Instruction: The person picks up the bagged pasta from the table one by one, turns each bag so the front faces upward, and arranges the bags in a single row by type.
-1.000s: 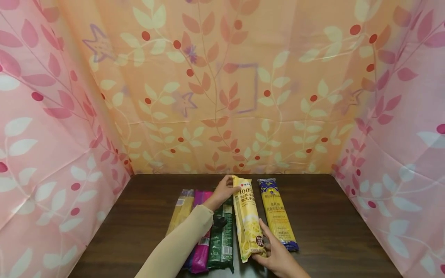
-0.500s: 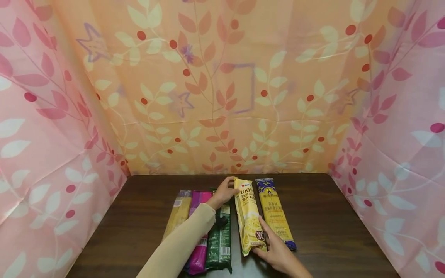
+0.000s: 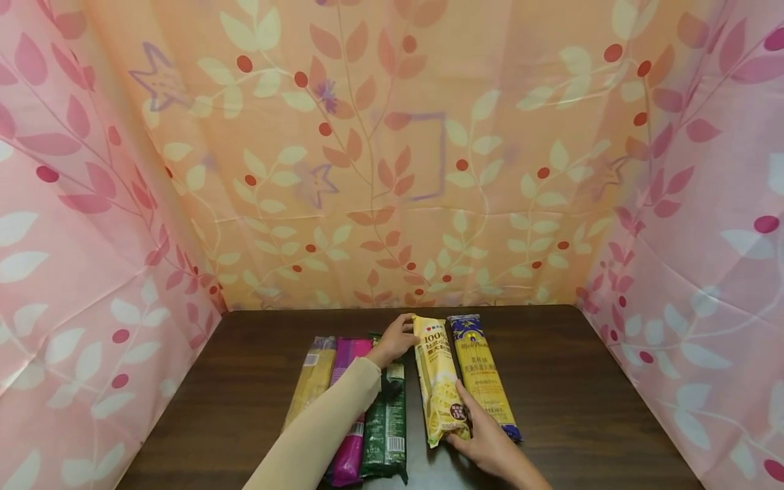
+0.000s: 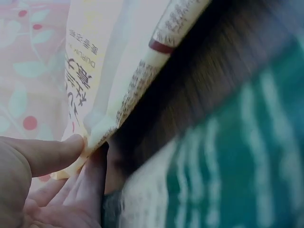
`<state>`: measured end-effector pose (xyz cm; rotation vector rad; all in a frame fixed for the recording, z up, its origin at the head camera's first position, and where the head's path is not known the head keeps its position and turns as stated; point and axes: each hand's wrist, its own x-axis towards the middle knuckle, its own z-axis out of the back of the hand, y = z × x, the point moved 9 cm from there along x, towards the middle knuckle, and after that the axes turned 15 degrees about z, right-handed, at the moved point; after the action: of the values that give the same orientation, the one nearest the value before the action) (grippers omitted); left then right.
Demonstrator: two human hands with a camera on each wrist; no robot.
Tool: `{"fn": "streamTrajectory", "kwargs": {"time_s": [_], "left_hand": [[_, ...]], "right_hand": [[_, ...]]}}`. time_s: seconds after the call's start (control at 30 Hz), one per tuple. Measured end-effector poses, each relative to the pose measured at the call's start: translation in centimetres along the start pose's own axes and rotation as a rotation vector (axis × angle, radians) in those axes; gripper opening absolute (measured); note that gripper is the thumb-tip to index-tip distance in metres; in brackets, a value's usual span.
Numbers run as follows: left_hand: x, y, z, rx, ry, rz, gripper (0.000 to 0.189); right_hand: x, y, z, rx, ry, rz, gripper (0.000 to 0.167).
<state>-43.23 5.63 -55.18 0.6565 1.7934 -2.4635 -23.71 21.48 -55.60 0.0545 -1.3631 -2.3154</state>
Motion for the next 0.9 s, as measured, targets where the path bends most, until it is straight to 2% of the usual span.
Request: {"fn": "streamTrajectory", "kwargs": {"time_s": [0.13,0.37,0.43,0.6,0.67,0.77,0.9], "left_hand": [[0.4,0.4,-0.1,0.054,-0.012,0.014,0.071],[0.7,0.5,-0.8,0.032,0.026,-0.006,0.073],[0.5,0.2,-0.8,0.100,0.004,-0.023,0.073],[0.0,-0.7,-0.6,0.339,-0.118,-0.087,0.075],[-0.1,-0.9,-0.5,0.381,-0.151,-0.094,0.075],[-0.3,-0.9,-0.8,0.407,-0.147,-0.103,0.072],[-0.5,-1.3,-1.3,0.439,-0.116,-0.138,0.067]], "right_hand": [[0.2,-0.1,0.1,-0.122,-0.008,-0.030,0.112],[0.2,-0.4,-0.2,-0.158,0.001,-0.076,0.114],[0.2,-0.4,-0.2,-0.164,0.003,-0.079,0.114],[0.4,-0.6,-0.4,-0.131,0.021,-0.089,0.113],[0.5,-0.8,-0.5,-0.102,0.024,-0.093,0.112],[0.5,-1.0,-0.7,-0.076,0.030,-0.087,0.113],[0.7,-0.9,-0.7,-0.103,0.032,-0.047,0.112]]}}
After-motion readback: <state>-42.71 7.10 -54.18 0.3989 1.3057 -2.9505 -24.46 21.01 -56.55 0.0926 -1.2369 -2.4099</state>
